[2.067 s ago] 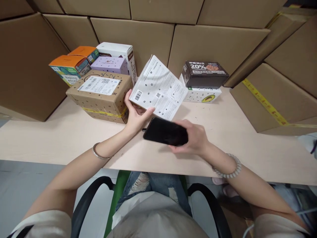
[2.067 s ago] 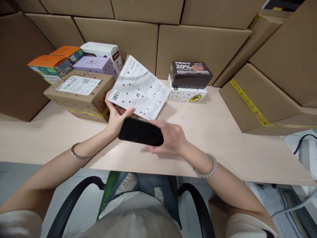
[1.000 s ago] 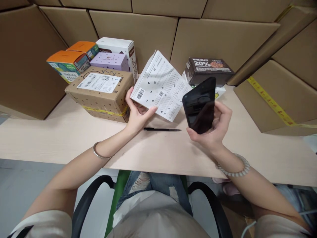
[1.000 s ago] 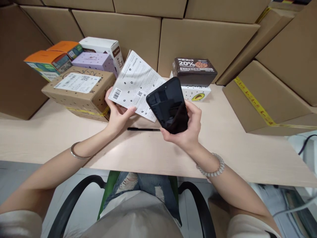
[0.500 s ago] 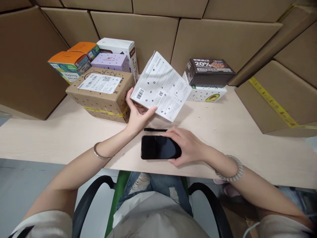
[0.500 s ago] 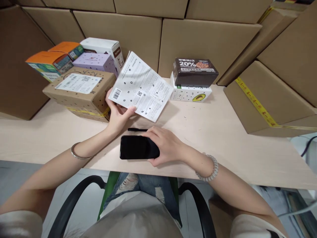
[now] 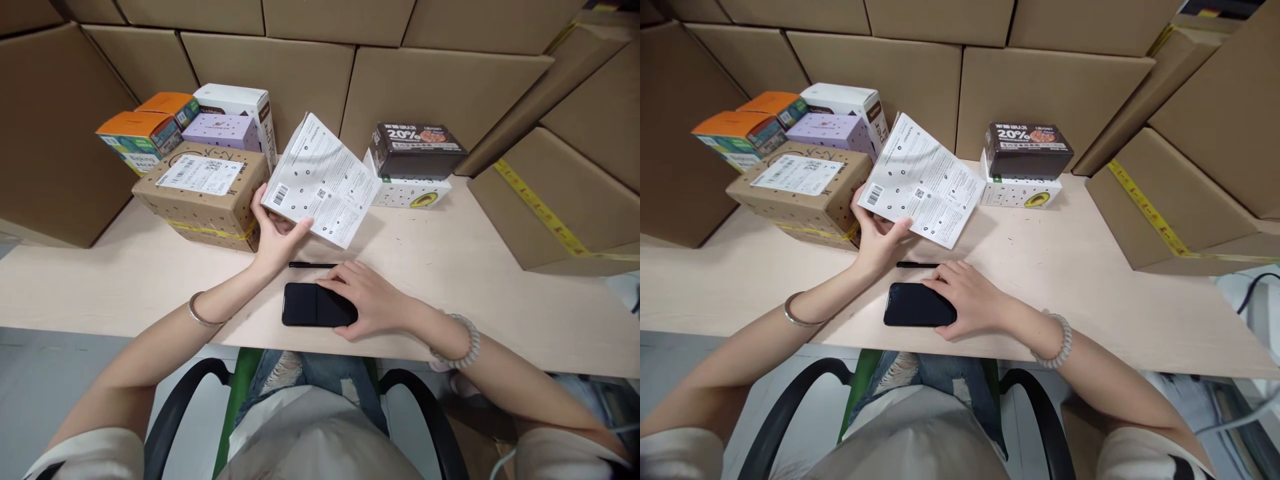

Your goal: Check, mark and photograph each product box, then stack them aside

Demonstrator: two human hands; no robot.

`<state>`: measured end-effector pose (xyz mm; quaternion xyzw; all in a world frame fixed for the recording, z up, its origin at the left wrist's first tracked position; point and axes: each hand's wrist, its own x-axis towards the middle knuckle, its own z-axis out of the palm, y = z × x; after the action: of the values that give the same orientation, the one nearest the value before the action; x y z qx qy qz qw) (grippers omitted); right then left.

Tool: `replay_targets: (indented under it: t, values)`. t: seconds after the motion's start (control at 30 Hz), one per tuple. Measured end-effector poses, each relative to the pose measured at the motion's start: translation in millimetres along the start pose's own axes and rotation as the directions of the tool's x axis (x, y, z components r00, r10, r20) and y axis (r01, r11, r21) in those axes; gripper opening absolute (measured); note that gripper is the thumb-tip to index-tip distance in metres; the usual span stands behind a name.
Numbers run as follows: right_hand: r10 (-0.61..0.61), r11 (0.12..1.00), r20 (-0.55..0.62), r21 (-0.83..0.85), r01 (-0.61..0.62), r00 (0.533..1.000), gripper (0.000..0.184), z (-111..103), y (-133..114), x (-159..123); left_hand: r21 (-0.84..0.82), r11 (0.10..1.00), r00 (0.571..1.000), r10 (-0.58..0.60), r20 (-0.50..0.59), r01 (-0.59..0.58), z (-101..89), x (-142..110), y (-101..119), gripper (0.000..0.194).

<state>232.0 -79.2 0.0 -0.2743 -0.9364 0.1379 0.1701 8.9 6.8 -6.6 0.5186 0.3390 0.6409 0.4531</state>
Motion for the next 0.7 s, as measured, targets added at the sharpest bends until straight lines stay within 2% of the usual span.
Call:
replay_targets:
  t: [0.1, 0.17, 0.2, 0.33, 0.43, 0.5, 0.6, 0.7]
  values:
    - [-0.06, 0.986, -0.152, -0.164, 0.035, 0.987, 0.059, 0.4, -2.8, 0.6, -0.042, 0.996, 0.996, -0.078, -0.038, 0.077, 4.6, -5.7, 2.3, 0.11]
    - [-0.028, 0.958, -0.263, -0.284, -0.049, 0.964, 0.049, 1.2, -8.2, 5.0, -0.077, 0.986, 0.985, -0.155, -0.071, 0.15, 9.7, -12.2, 6.8, 0.104]
    - [0.005, 0.942, -0.301, -0.32, -0.106, 0.953, 0.053, 1.5, -11.9, 9.0, -0.099, 0.978, 0.977, -0.192, -0.094, 0.183, 12.6, -15.9, 10.0, 0.102]
    - [0.129, 0.919, -0.351, -0.31, -0.245, 0.927, 0.073, 2.1, -25.5, 34.8, -0.211, 0.939, 0.936, -0.309, -0.17, 0.272, 26.5, -28.4, 26.6, 0.09]
    - [0.193, 0.9, -0.391, -0.296, -0.321, 0.9, 0.071, 0.9, -25.8, 54.4, -0.262, 0.918, 0.917, -0.351, -0.188, 0.298, 38.9, -31.0, 40.2, 0.078]
    - [0.194, 0.88, -0.437, -0.318, -0.353, 0.878, 0.068, -1.7, -19.6, 60.7, -0.262, 0.919, 0.916, -0.35, -0.194, 0.295, 47.5, -29.4, 47.9, 0.073]
    - [0.157, 0.852, -0.527, -0.355, -0.384, 0.835, 0.063, -12.9, -1.5, 55.4, -0.224, 0.934, 0.939, -0.313, -0.146, 0.277, 56.0, -25.3, 54.6, 0.072]
    - [0.125, 0.803, -0.644, -0.381, -0.458, 0.755, 0.056, -39.0, 25.8, 36.5, -0.152, 0.964, 0.976, -0.218, 0.012, 0.218, 53.6, -21.7, 54.4, 0.074]
